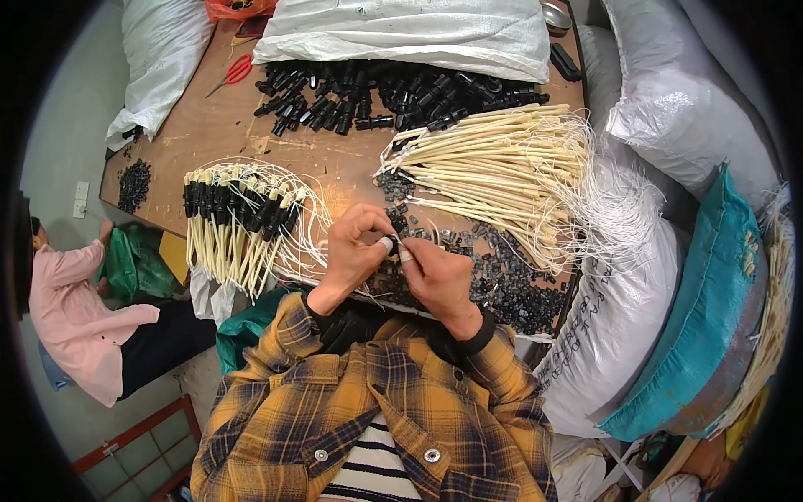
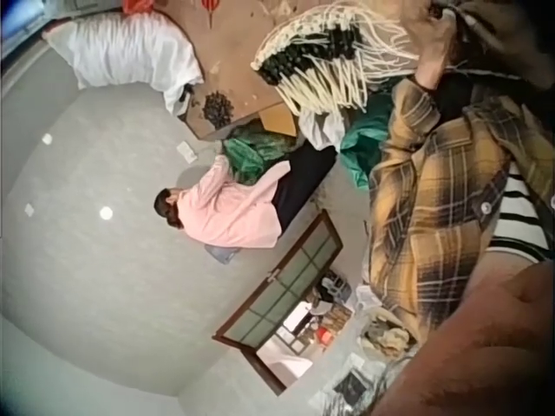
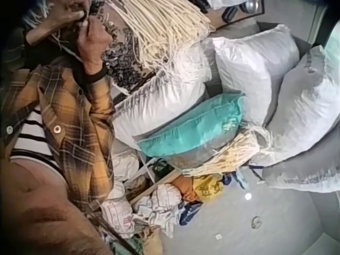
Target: Assembling small black connectors onto bundles of white electrical wires at a workstation.
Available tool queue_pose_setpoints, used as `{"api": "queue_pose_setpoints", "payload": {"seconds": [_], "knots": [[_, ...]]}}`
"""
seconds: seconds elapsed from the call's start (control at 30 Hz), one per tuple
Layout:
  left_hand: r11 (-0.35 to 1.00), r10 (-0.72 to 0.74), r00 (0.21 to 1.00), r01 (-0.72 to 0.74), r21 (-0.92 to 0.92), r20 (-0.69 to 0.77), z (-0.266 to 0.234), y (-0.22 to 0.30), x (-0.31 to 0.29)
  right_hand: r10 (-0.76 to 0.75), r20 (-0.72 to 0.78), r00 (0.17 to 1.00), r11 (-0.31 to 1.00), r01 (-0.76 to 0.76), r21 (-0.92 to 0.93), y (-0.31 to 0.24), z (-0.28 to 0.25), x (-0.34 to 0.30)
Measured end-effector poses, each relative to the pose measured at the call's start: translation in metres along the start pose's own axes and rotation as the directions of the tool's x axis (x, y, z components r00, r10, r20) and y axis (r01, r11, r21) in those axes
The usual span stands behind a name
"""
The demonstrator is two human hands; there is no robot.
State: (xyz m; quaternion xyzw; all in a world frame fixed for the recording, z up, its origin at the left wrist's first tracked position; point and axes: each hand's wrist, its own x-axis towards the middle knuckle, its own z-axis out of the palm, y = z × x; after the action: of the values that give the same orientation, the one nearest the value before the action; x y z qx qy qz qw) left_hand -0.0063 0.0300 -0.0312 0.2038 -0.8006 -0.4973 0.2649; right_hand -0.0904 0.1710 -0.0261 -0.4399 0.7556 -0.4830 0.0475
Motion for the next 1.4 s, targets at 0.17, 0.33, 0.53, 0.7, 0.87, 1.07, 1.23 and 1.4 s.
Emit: {"api": "queue_pose_setpoints", "payload": {"seconds": [0.17,0.33,0.53,0.7,0.87,1.07,1.23,1.4], "knots": [[0.967,0.165,0.985,-0.152,0.204,-0.049,-0.002,0.013,0.007,0.233,0.237,0.943,0.831,-0.32,0.455,0.005,-0.013,0.004],[0.929,0.294,0.955,-0.28,0.24,-0.024,0.0,0.004,0.005,0.112,0.481,0.869,0.914,-0.281,0.294,0.014,-0.028,0.011],[0.933,0.267,0.964,-0.256,0.255,-0.009,-0.003,0.007,0.01,0.315,0.401,0.86,0.93,-0.364,0.051,0.008,-0.026,0.011],[0.937,0.307,0.94,-0.326,0.125,0.151,-0.022,0.003,0.015,0.265,0.35,0.899,0.772,-0.415,0.482,0.0,-0.032,0.013],[0.96,0.212,0.841,-0.275,0.057,0.498,-0.014,0.005,0.003,0.29,0.467,0.836,0.01,-0.49,0.872,0.014,-0.045,0.012],[0.997,0.024,0.916,-0.053,0.061,0.401,-0.024,0.005,0.012,-0.06,0.217,0.974,0.954,-0.008,0.299,0.022,-0.04,0.013],[0.942,0.081,0.937,-0.183,0.283,0.34,-0.023,0.005,0.002,-0.239,0.392,0.888,0.847,0.388,-0.363,-0.005,-0.043,0.016],[0.759,0.236,0.901,-0.405,0.51,0.365,-0.026,0.02,-0.007,0.277,0.251,0.927,0.96,-0.279,-0.028,-0.005,-0.023,0.019]]}}
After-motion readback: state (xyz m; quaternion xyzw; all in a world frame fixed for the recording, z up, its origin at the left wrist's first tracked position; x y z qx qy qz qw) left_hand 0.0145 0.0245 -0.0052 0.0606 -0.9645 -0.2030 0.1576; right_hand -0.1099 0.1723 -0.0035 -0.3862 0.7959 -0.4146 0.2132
